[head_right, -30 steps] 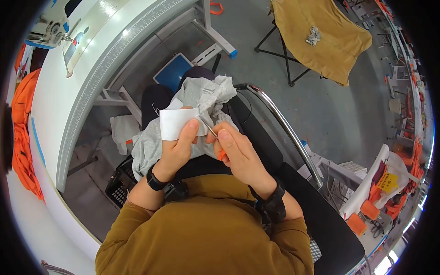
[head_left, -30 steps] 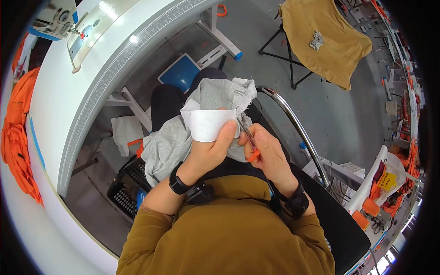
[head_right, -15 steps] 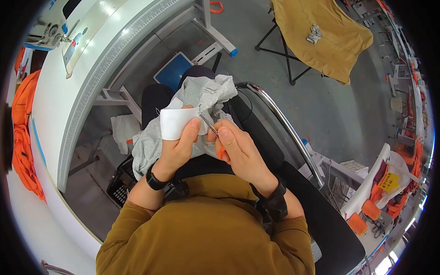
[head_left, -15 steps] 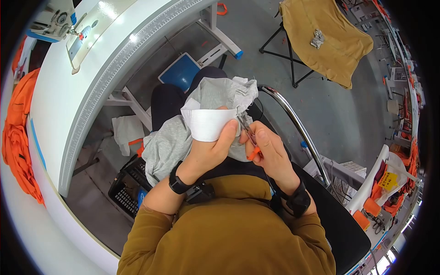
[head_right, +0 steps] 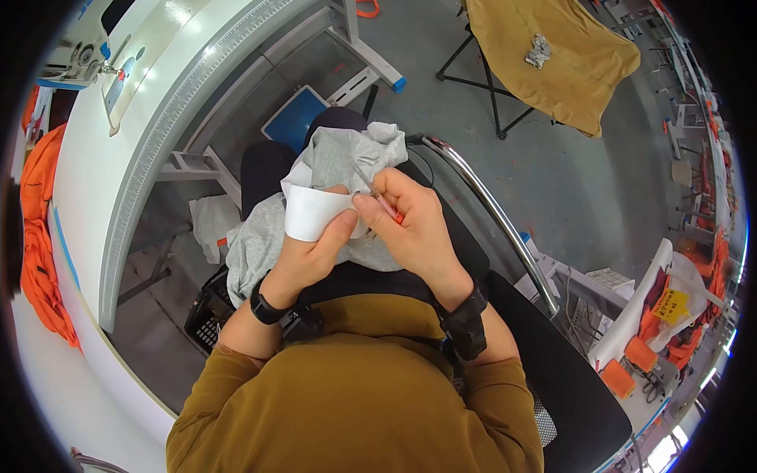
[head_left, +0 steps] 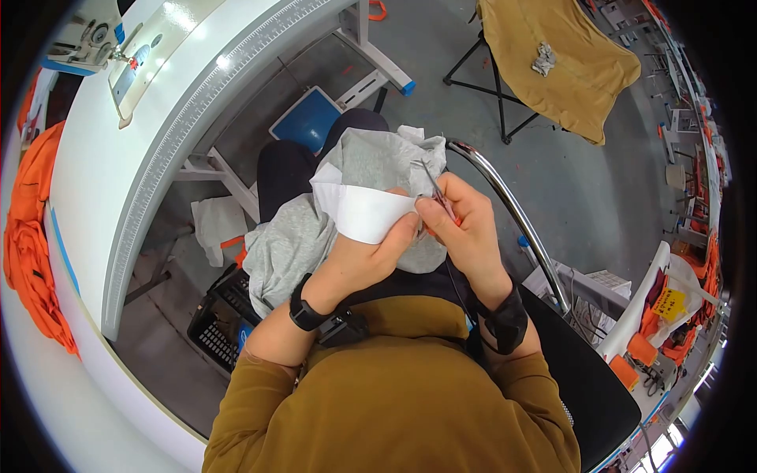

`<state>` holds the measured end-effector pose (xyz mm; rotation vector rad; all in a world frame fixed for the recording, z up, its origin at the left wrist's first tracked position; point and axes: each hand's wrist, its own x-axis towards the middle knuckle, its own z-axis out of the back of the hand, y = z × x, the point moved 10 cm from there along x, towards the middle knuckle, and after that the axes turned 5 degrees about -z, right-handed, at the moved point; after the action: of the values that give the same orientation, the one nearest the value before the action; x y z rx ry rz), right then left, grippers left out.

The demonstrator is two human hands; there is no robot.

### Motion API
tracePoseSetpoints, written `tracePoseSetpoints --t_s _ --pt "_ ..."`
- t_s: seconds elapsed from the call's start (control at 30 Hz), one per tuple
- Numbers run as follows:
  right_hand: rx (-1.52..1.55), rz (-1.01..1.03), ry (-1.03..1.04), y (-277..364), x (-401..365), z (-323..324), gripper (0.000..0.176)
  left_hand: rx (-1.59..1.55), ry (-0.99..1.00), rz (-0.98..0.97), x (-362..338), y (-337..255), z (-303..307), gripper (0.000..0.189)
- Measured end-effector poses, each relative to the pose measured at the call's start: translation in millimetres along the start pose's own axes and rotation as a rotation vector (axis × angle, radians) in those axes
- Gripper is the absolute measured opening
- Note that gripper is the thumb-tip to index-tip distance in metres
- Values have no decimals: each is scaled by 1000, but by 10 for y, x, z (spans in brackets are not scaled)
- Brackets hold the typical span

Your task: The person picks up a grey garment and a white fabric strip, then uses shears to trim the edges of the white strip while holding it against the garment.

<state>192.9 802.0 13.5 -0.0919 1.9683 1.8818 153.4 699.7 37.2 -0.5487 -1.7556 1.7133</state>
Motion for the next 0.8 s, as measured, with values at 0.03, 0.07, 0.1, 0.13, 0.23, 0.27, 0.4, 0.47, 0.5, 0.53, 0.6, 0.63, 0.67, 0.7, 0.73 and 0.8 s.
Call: tracePoseSetpoints --t_s 0.03,0.07,0.1,0.13,0.23,0.27,0.4,0.47,0.5,0.53,0.6,0.63,0.67,0.7,0.73,0.8 --pt "2 4 27 27 13 -24 19 0 -1 1 -15 19 -4 8" --pt "3 2 27 9 26 -19 19 -40 -29 41 -54 88 8 7" --pt "9 16 55 -1 41 -35 18 -81 -57 80 -81 143 23 7" --pt "14 33 82 5 55 -50 16 -81 -57 79 -69 144 36 7" --pt "-130 204 72 211 30 -45 15 -65 89 43 -78 120 -76 12" --pt "-130 201 74 180 70 -22 15 -102 -54 65 -129 163 53 15" --pt "-727 631 -341 483 25 305 14 -387 -126 108 -217 93 291 26" --pt "-663 586 -349 494 -1 304 15 -396 -228 285 -309 313 310 29" --pt "-539 458 -287 403 81 337 8 -440 -305 275 -261 381 414 30" --pt "-538 462 -286 440 73 324 8 -489 -386 271 -232 445 503 31" --pt "191 43 -24 119 173 219 3 -521 -405 266 -195 485 502 31" --pt "367 -35 33 99 160 121 6 -417 -358 192 -130 407 460 29" --pt "367 -36 34 97 172 90 6 -315 -308 118 -70 329 430 27" --pt "478 -43 104 97 185 9 5 -140 -126 28 -8 260 302 25" --pt "590 -56 173 92 185 -60 5 -143 -127 34 -12 300 283 25" --pt "587 -98 214 73 179 -108 8 113 -4 -65 9 212 86 29"
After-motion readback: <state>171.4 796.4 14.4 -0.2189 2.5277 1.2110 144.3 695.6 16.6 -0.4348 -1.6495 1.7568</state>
